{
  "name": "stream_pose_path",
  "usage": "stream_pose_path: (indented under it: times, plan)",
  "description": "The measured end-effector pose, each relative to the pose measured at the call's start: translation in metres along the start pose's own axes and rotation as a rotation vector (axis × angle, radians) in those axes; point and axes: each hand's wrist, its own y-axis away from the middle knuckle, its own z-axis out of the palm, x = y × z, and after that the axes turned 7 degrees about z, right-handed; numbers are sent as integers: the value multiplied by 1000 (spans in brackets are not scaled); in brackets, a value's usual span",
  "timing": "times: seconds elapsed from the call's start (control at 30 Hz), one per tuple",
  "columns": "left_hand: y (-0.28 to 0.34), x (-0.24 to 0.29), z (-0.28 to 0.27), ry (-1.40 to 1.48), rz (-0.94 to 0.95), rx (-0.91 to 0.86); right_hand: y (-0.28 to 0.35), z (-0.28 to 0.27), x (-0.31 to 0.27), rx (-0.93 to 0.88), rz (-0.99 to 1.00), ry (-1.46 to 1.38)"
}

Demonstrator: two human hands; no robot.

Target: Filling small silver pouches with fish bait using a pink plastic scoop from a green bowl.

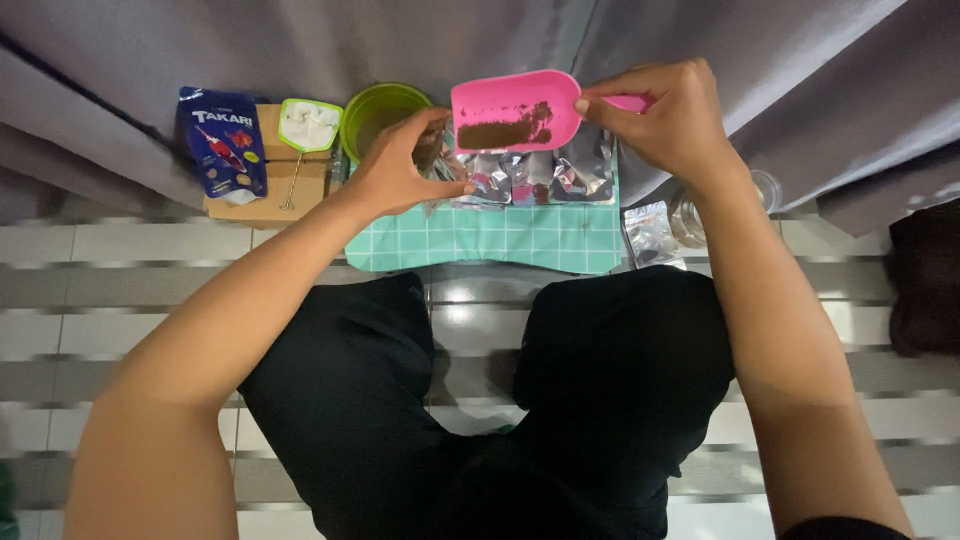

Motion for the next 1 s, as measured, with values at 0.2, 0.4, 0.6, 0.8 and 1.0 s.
stream_pose_path:
  times: [0.2,0.4,0.6,0.8,1.0]
  plan:
    - [2,-1,1,-5,17,6,2,2,1,-7,39,29]
    - [2,-4,1,-26,-1,-2,1,3,3,-25,8,17]
    - [2,5,-5,-4,-17,15,-1,5,8,-40,88,28]
    - [1,-14,4,39,-188,10,0,18,42,-23,179,-40]
    - [5,-14,4,35,-202,27,-2,10,17,-8,217,25]
